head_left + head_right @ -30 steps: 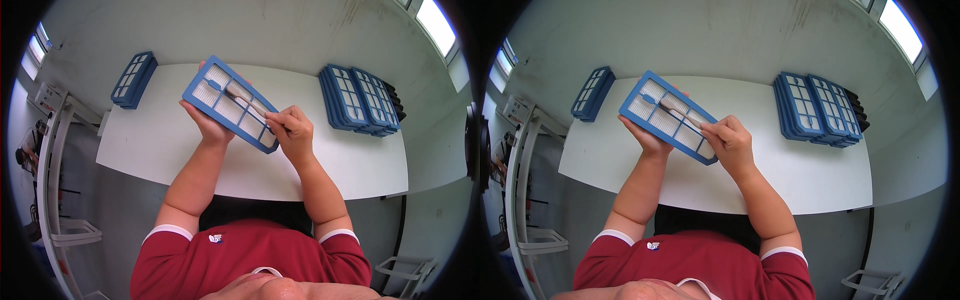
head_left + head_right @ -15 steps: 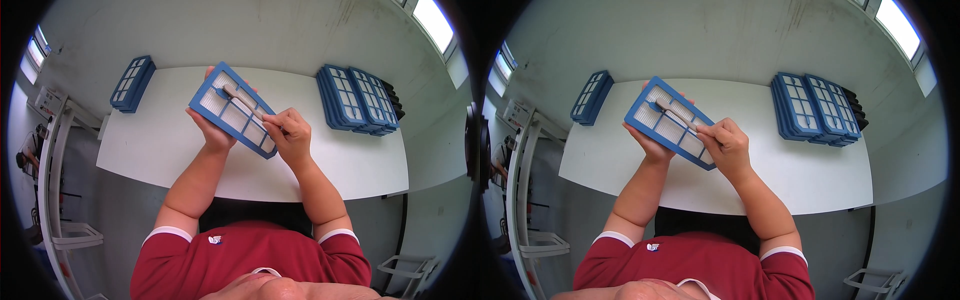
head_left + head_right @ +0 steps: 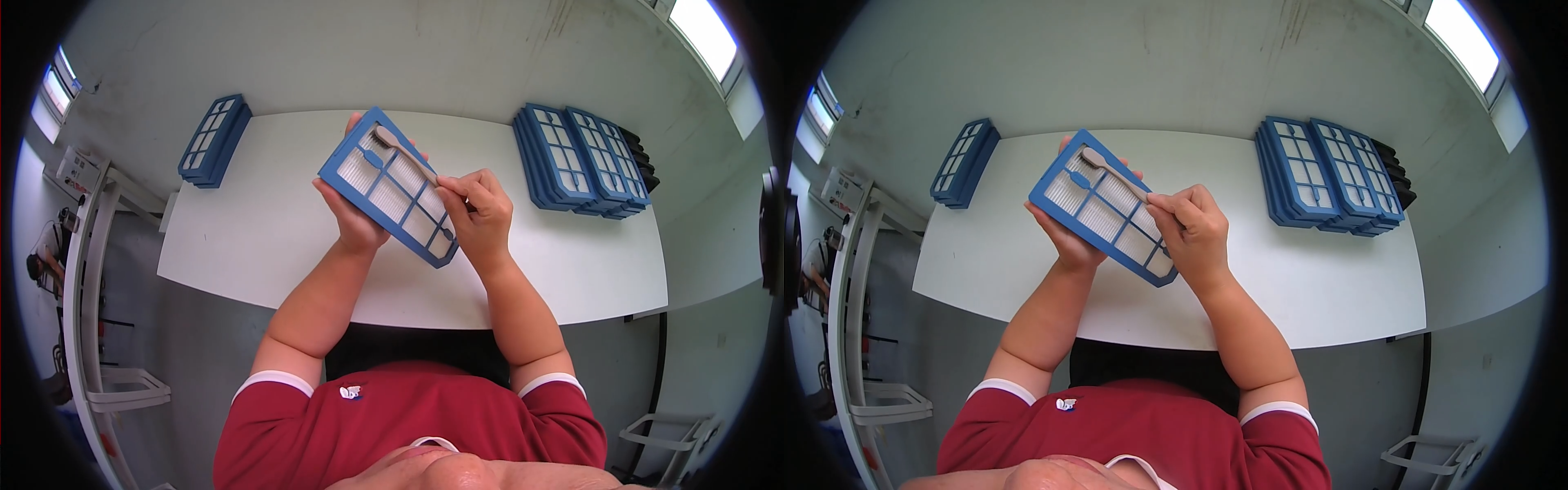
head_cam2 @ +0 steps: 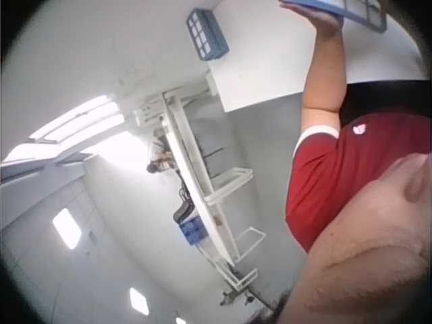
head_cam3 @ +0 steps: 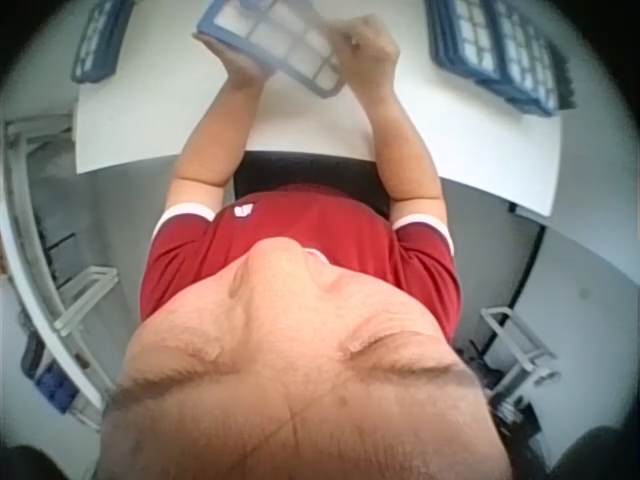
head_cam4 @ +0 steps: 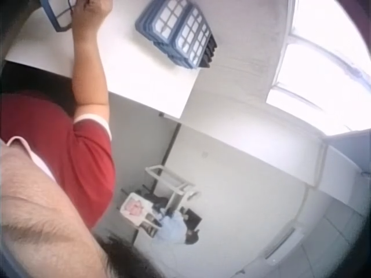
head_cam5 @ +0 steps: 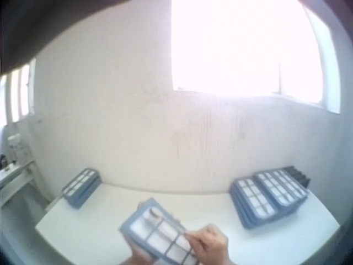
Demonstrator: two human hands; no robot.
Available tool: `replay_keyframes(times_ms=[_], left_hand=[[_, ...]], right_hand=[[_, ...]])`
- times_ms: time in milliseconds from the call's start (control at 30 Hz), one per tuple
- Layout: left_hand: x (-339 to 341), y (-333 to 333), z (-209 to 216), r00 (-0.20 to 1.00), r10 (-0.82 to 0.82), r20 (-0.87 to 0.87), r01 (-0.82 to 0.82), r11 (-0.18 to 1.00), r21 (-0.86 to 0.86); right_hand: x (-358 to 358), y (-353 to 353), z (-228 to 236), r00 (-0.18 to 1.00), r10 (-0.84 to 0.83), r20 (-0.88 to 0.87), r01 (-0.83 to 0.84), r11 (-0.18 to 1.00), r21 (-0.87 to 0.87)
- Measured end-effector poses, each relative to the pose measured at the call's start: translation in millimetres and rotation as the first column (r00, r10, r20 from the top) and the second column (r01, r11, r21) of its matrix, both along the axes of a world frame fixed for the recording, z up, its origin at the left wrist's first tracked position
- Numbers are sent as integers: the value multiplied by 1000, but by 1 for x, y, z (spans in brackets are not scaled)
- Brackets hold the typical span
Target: The recorder uses a small brush to clean dust and debris from multiple blue plastic air filter frames on a white table.
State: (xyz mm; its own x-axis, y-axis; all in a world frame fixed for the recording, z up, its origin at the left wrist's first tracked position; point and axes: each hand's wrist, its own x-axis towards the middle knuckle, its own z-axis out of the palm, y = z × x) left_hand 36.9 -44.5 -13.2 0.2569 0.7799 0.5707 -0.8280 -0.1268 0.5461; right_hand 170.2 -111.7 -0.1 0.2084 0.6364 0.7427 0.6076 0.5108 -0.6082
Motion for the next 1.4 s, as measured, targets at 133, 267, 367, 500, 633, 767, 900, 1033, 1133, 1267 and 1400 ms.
replay_keyframes(times_ms=[133, 267, 367, 500, 633, 767, 900, 1033, 1133, 1267, 1400], left_hand=[[3, -2, 2, 1000, 1, 9, -1, 1000, 4], [4, 0, -1, 999, 15, -30, -15, 1000, 22], [4, 1, -2, 999, -32, -24, 33, 999, 43], [2, -4, 4, 1000, 16, -15, -17, 995, -101], [-7, 3, 2, 991, 118, -67, -130, 970, -206], [-19, 25, 7, 922, 360, -143, -375, 736, -563], [-25, 32, 11, 951, 284, -123, -290, 681, -672], [-41, 24, 22, 944, 160, -287, -304, 755, -581], [-33, 28, 15, 942, 185, -281, -302, 835, -460], [-27, 22, 17, 992, 74, -99, -106, 918, -382], [-27, 25, 8, 999, -25, 40, 35, 964, -262]], right_hand=[[-1, -1, 1, 1000, -29, -3, 29, 998, 56], [0, -1, -1, 1000, -12, 14, 11, 998, 63], [-2, -2, 0, 994, 97, -41, -98, 995, -17], [4, 3, -1, 997, 36, -64, -39, 998, -48], [8, 2, -2, 993, 23, -117, -36, 992, -118], [-3, -5, 7, 981, 193, 7, -186, 951, -248], [-2, 3, -6, 934, 31, 357, 10, 993, -114], [11, 6, -4, 973, -53, 225, 56, 998, -8], [23, 10, -8, 640, 55, -766, -402, 874, -273], [27, 16, -18, 503, 2, -864, -648, 663, -376], [25, 18, -24, 571, 9, -821, -661, 598, -454]])
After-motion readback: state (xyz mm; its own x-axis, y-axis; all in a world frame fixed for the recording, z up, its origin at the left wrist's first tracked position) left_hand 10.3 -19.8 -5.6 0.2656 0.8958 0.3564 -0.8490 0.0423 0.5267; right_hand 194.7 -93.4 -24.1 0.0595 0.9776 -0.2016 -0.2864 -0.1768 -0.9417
